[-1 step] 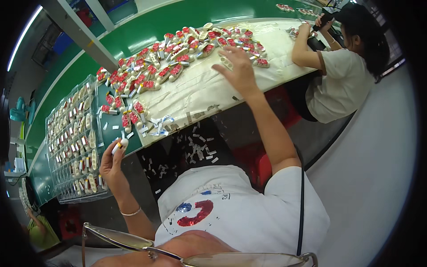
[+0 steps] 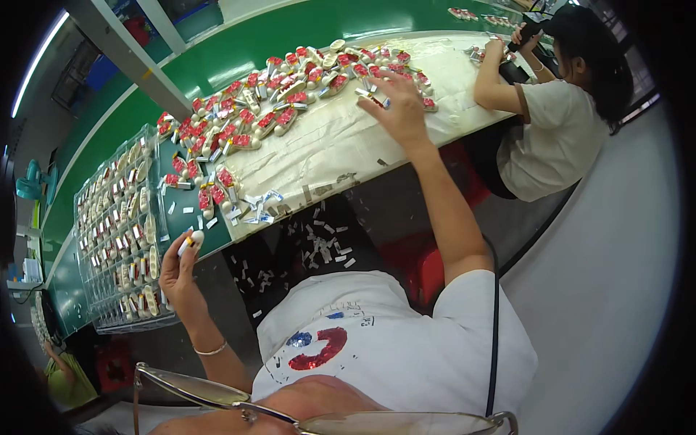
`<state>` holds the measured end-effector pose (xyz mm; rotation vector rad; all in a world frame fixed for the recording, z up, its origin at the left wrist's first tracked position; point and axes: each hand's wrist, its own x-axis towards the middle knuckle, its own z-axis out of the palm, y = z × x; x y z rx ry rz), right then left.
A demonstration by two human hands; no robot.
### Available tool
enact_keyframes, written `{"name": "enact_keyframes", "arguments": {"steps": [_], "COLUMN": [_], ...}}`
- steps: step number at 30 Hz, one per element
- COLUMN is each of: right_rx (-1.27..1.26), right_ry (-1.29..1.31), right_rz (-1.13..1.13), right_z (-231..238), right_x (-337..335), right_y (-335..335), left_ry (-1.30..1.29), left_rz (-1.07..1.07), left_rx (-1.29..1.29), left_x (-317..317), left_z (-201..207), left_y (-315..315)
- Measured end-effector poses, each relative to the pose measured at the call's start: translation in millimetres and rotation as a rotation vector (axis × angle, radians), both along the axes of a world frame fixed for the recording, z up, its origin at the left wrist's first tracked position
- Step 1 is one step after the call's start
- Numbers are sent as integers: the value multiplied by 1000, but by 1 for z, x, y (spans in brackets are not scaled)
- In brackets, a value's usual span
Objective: Assembling small plastic and electronic components on a production line.
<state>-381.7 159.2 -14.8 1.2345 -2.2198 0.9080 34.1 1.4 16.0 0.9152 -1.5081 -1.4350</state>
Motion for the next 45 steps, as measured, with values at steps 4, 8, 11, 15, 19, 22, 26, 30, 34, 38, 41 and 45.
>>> {"name": "enact_keyframes", "arguments": {"steps": [4,8,11,15,19,22,26,30,34,38,41,45], "right_rx": [169,265,241,147,170,181,133,-9,-29,94,137,108], "right_ry": [210,-50,-123,-84,-27,-60,-105,-359,-364,-456,-456,-366], "right_rz": [-213,-26,79,151,152,233,356,490,534,531,525,519], "right_z": [-9,-4,-1,-14,-8,-7,-5,3,-2,-10,-13,-9], "right_x": [-62,-56,-2,65,124,139,156,159,139,124,118,125], "right_y": [28,18,0,-27,-61,-80,-104,-106,-86,-63,-54,-65], "left_ry": [17,62,26,48,48,-47,-113,-242,-419,-647,-953,-828], "left_rz": [24,107,148,146,210,375,551,796,956,892,720,705], "left_rx": [3,42,57,53,-39,-136,-243,-322,-425,-469,-680,-525], "left_x": [25,36,49,48,58,77,143,206,255,251,257,242], "left_z": [-8,-8,-11,-3,-5,-17,-27,-21,-32,-38,-45,-36], "left_y": [-20,-28,-34,-35,-47,-59,-83,-107,-134,-145,-151,-143]}}
